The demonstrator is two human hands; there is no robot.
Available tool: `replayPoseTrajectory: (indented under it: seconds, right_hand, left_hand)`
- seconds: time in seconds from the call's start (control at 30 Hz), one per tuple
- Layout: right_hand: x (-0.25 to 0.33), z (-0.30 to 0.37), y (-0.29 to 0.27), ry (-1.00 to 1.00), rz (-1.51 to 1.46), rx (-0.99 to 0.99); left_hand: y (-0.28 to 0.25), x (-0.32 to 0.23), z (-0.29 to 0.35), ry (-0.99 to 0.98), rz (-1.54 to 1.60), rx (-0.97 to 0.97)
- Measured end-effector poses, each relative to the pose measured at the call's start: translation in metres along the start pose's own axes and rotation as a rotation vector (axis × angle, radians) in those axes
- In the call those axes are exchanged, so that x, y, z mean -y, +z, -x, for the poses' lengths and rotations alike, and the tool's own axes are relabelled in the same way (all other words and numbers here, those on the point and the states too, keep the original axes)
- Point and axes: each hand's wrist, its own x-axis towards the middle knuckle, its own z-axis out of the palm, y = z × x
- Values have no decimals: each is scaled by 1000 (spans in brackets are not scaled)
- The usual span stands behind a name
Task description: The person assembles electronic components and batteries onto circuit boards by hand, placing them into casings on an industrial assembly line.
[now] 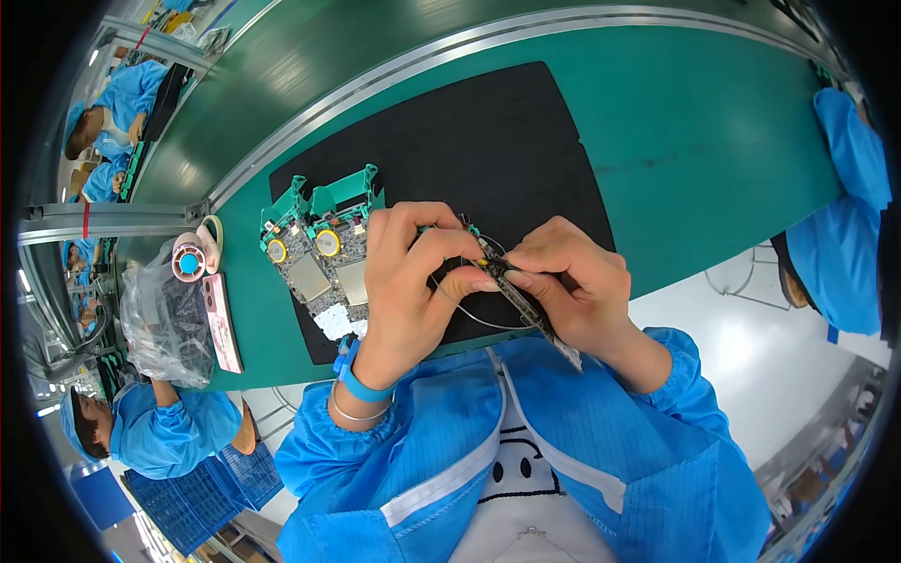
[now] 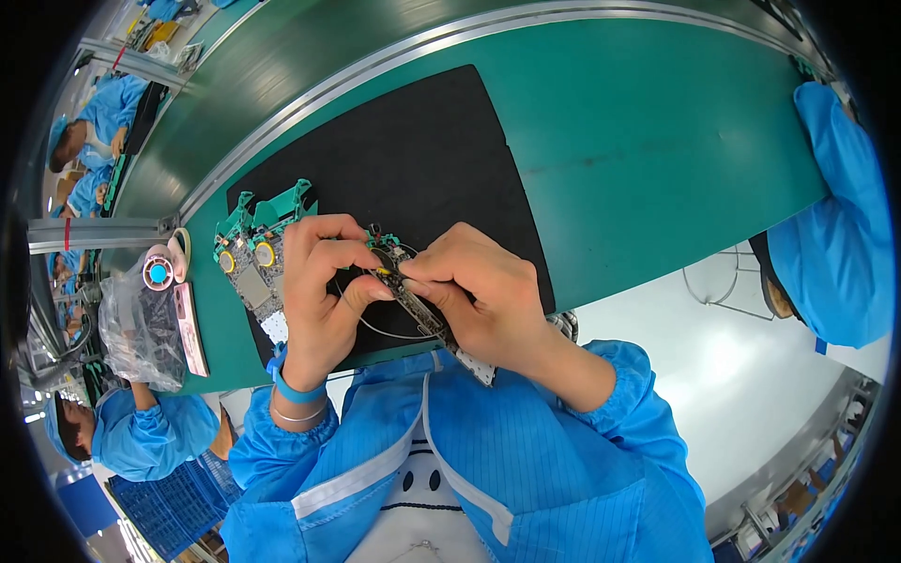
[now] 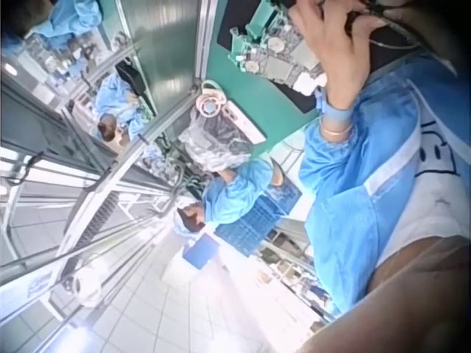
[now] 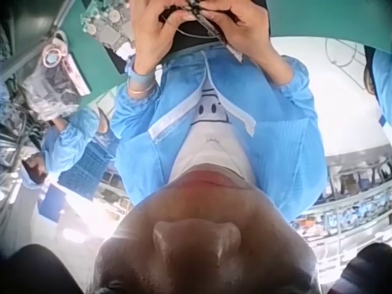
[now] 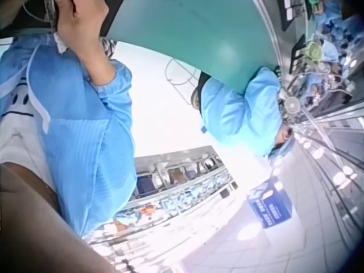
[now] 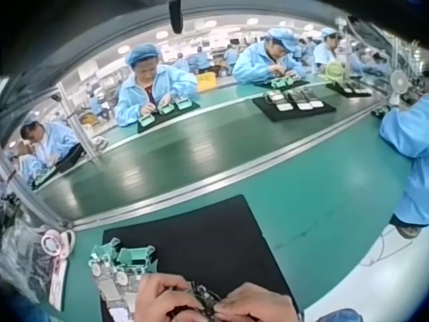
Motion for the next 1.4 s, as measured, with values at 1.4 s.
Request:
replayPoseTrajectory:
  seconds: [1.4]
  right_hand:
    - [42, -41, -10, 137, 476, 205]
  left_hand:
    - [-2, 11, 7, 146, 43, -42]
